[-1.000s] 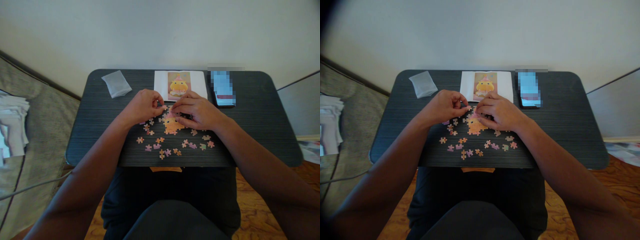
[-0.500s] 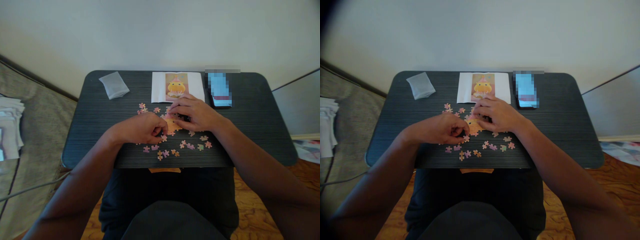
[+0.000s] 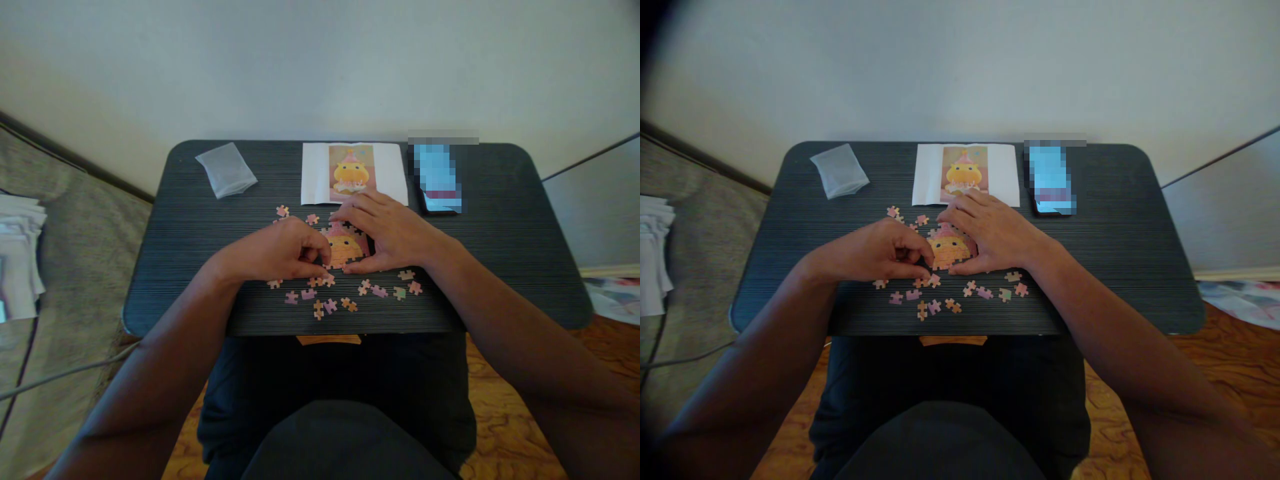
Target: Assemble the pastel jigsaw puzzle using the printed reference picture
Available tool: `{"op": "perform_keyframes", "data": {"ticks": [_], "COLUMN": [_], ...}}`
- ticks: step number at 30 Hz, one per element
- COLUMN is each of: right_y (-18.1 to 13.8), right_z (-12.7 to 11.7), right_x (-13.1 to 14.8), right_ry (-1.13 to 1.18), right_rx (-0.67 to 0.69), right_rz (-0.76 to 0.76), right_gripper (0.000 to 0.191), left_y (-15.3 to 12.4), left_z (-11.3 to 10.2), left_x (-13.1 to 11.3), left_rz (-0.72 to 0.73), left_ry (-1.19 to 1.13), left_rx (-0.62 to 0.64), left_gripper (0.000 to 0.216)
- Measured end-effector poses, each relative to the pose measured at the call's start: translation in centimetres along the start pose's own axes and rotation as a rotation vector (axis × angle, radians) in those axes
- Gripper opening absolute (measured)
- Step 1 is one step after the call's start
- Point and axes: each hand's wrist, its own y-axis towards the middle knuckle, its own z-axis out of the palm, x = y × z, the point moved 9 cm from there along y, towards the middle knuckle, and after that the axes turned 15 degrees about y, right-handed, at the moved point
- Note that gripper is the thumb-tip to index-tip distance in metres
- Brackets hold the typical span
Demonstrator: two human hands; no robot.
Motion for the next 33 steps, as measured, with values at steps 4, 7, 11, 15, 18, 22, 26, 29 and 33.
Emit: {"op": "perform_keyframes", "data": {"ticks": [4,7,11,15,18,22,26,29,33], "right_y": [0.1,0.1,0.1,0.1,0.1,0.0,0.0,0.0,0.0], "right_z": [0.1,0.0,0.0,-0.1,-0.1,-0.2,-0.1,-0.1,-0.1], "right_x": [0.0,-0.1,-0.3,-0.3,-0.2,-0.1,-0.2,-0.2,-0.2], "right_ry": [-0.012,-0.001,0.015,0.02,0.031,0.046,0.051,0.034,0.031], "right_rx": [0.026,0.018,0.008,0.003,-0.003,-0.013,-0.009,0.002,0.011], "right_rz": [0.042,0.051,0.051,0.056,0.049,0.041,0.039,0.043,0.043], "right_gripper": [0.088,0.09,0.09,0.091,0.09,0.087,0.088,0.089,0.091], "left_y": [-0.4,-0.2,0.1,0.3,0.6,0.8,0.8,0.8,0.8], "left_z": [-2.3,-2.2,-1.8,-1.6,-1.2,-1.0,-1.0,-0.8,-0.8], "left_x": [1.2,1.7,1.7,1.4,1.4,1.4,1.6,1.8,1.9], "left_rz": [-0.088,-0.131,-0.18,-0.204,-0.202,-0.175,-0.166,-0.164,-0.163], "left_ry": [0.126,0.248,0.383,0.485,0.48,0.462,0.454,0.448,0.449], "left_rx": [-0.274,-0.294,-0.24,-0.204,-0.161,-0.147,-0.169,-0.157,-0.155], "left_gripper": [0.02,0.04,0.055,0.058,0.058,0.057,0.054,0.057,0.057]}}
